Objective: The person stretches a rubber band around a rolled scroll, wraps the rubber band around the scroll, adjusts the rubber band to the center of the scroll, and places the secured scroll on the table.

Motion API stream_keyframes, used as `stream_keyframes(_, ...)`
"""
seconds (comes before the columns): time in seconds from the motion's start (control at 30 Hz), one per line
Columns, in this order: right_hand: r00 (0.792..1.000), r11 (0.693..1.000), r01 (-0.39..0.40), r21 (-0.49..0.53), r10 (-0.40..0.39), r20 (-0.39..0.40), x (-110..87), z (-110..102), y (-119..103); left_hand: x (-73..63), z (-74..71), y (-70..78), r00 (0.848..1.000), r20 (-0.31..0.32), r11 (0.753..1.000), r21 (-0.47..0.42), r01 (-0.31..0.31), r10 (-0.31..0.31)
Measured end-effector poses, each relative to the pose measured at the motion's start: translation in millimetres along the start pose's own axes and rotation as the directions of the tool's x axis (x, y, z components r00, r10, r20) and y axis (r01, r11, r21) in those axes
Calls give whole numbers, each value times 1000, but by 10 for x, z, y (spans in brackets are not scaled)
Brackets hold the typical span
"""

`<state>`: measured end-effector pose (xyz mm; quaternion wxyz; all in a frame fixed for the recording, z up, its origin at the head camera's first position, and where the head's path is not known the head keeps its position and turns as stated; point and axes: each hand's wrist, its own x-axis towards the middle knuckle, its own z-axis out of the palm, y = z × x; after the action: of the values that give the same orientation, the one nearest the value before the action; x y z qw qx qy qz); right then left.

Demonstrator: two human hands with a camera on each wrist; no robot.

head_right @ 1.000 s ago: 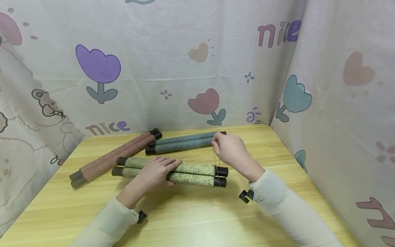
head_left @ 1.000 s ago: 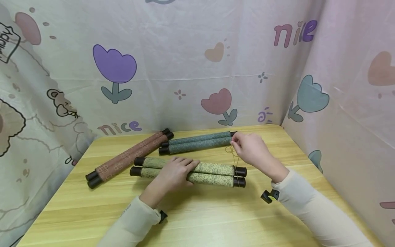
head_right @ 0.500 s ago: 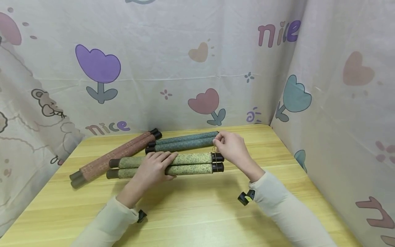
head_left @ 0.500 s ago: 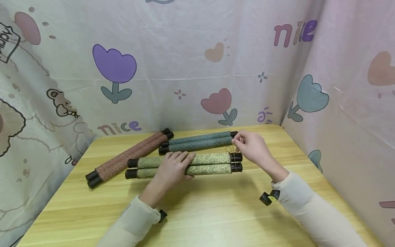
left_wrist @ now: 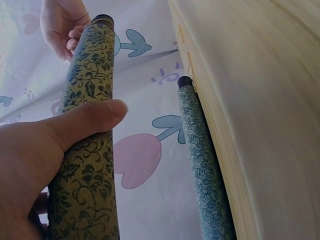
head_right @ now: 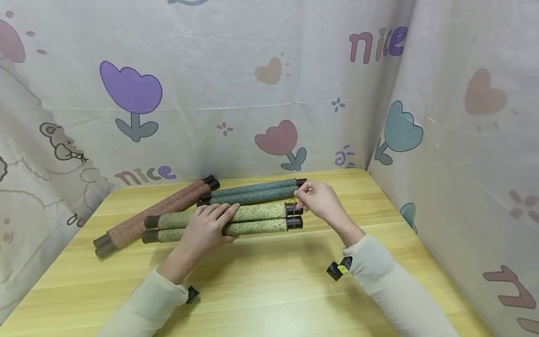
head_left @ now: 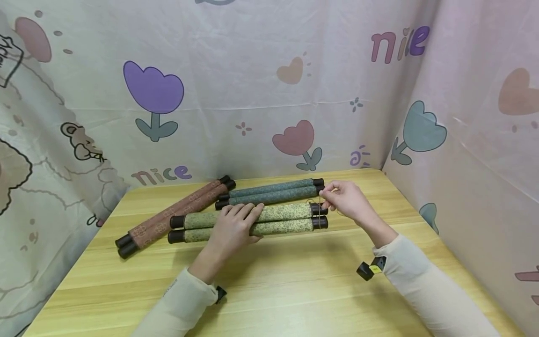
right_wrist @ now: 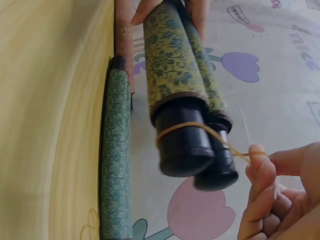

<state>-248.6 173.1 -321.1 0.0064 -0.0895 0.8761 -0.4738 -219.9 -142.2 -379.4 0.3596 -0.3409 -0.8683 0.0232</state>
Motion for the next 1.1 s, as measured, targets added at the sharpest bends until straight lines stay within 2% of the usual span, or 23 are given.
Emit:
stream_keyframes(0.13, 1000, 998, -11, 65, 11, 1, 9, -19, 28, 2, 17, -6, 998, -57, 1000, 7, -8, 8)
stream_keyframes(0.23, 1000, 987, -29, 159, 28, 11, 30, -24, 52, -5, 27, -10, 995, -102, 1000, 14, -15, 17)
stream_keyframes(0.33, 998, 950, -54, 308, 46, 35, 39, -32, 71, -12, 29, -9, 990, -137, 1000, 21, -11, 14)
stream_keyframes(0.4, 996, 904, -78, 420, 56, 65, 37, -44, 76, -16, 30, -7, 988, -154, 1000, 20, -3, 6)
stream_keyframes(0.53, 988, 772, -143, 619, 78, 131, 10, -72, 55, -13, 36, -6, 982, -186, 1000, -18, 15, -18)
stream_keyframes(0.7, 980, 587, -195, 786, 90, 177, -40, -72, -3, -7, 39, -8, 972, -227, 997, -74, 37, -52)
stream_keyframes(0.93, 989, 339, -148, 929, 46, 140, -118, 39, -109, -8, 25, -11, 961, -239, 985, -132, 112, -142)
stream_keyframes(1.1, 992, 163, -124, 979, 56, 117, -182, 170, -151, 9, -43, -39, 949, -242, 971, -174, 164, -204)
